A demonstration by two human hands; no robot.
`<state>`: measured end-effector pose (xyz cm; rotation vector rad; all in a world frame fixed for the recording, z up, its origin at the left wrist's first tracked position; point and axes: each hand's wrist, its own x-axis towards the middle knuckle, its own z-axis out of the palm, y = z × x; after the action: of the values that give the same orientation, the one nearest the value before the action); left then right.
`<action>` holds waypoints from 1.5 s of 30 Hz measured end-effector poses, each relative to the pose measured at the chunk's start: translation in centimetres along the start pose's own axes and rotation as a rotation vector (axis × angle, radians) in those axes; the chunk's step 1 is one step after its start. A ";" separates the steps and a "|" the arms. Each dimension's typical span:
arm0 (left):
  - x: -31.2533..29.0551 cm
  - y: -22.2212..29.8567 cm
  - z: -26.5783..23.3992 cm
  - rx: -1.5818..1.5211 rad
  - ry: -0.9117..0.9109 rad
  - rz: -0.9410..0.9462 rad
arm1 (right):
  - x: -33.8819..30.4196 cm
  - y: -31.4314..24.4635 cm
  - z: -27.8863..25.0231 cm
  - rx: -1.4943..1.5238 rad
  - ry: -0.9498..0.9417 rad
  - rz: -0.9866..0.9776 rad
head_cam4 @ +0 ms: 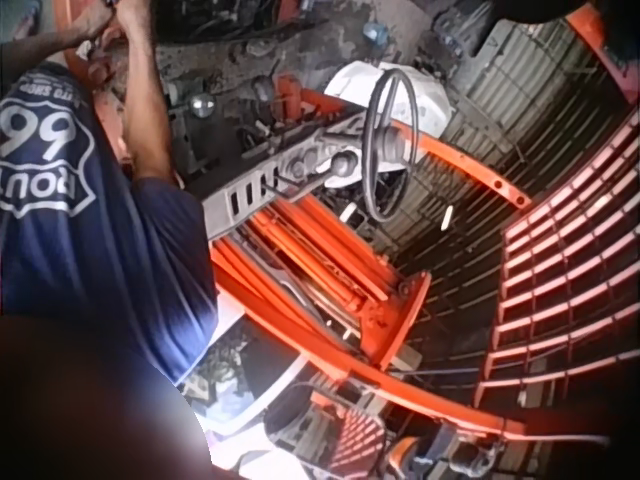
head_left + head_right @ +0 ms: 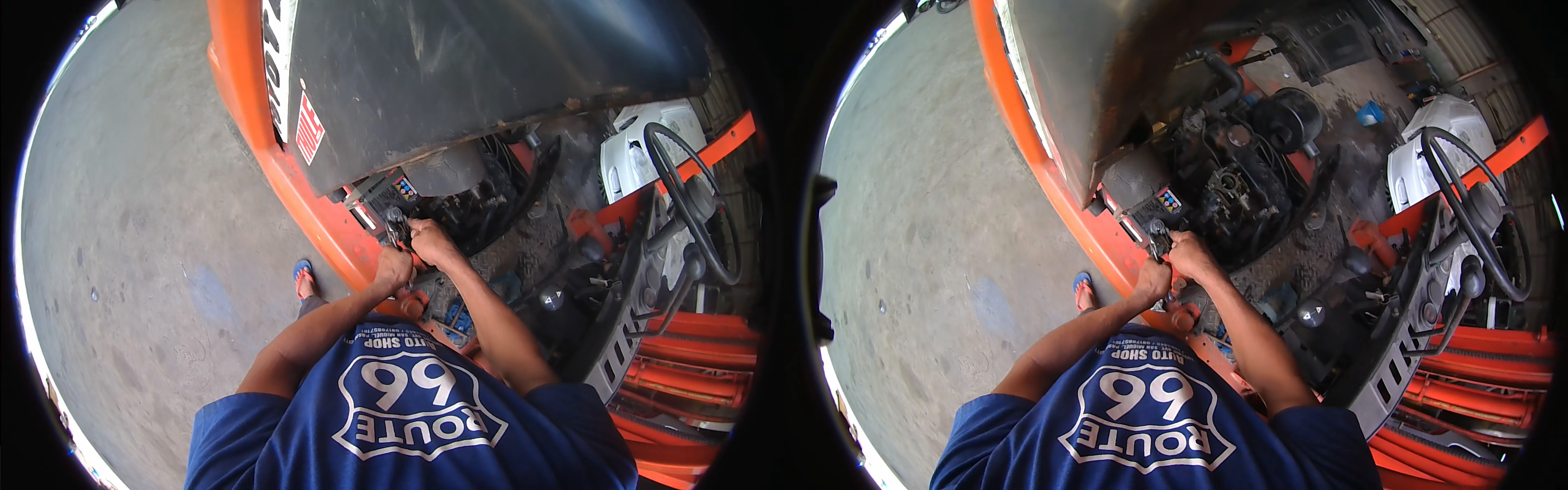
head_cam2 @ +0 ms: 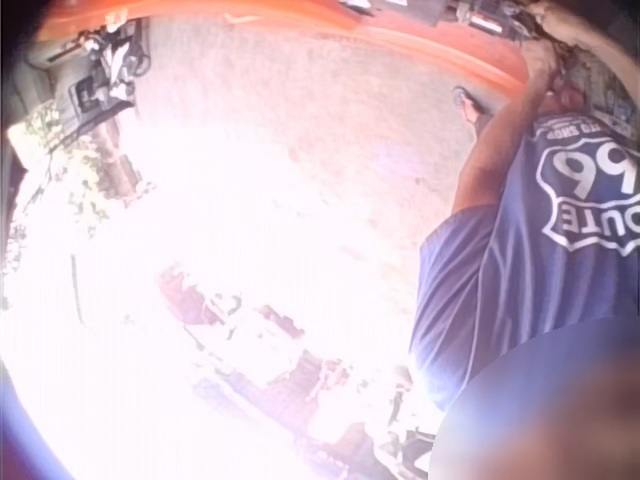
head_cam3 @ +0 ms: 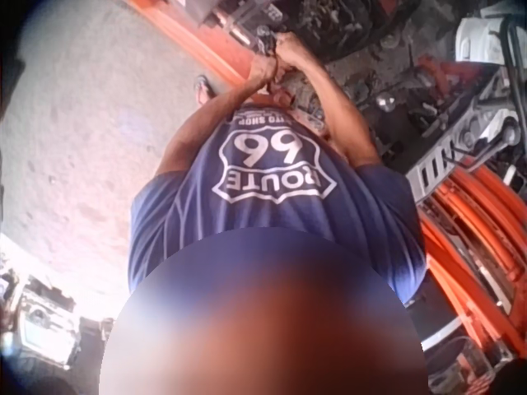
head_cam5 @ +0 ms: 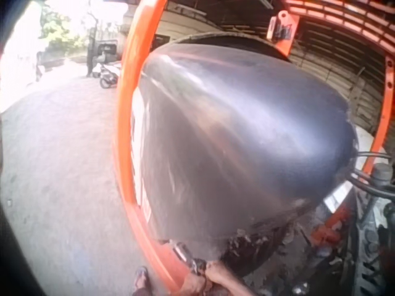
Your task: The person opens the hood of an orange forklift, uses a wrench on the engine area, then retrieves a white coolant bottle and pours it into the engine. The person closes the hood afterward.
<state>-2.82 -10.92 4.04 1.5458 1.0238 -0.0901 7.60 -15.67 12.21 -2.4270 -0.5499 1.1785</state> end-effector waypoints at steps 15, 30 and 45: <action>1.5 -2.6 0.1 0.444 -0.030 0.282 | -1.0 3.3 2.0 -0.143 0.320 -0.293; 0.5 -1.5 -0.9 0.392 -0.067 0.291 | 3.5 8.7 6.3 0.167 0.316 -0.439; 0.8 -1.1 -0.9 0.131 -0.081 0.057 | 3.6 7.4 5.6 -0.173 0.325 -0.427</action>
<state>-3.45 -9.88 3.02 1.6750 0.9244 -0.1817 6.51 -19.18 2.97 -2.4005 -1.0323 0.5698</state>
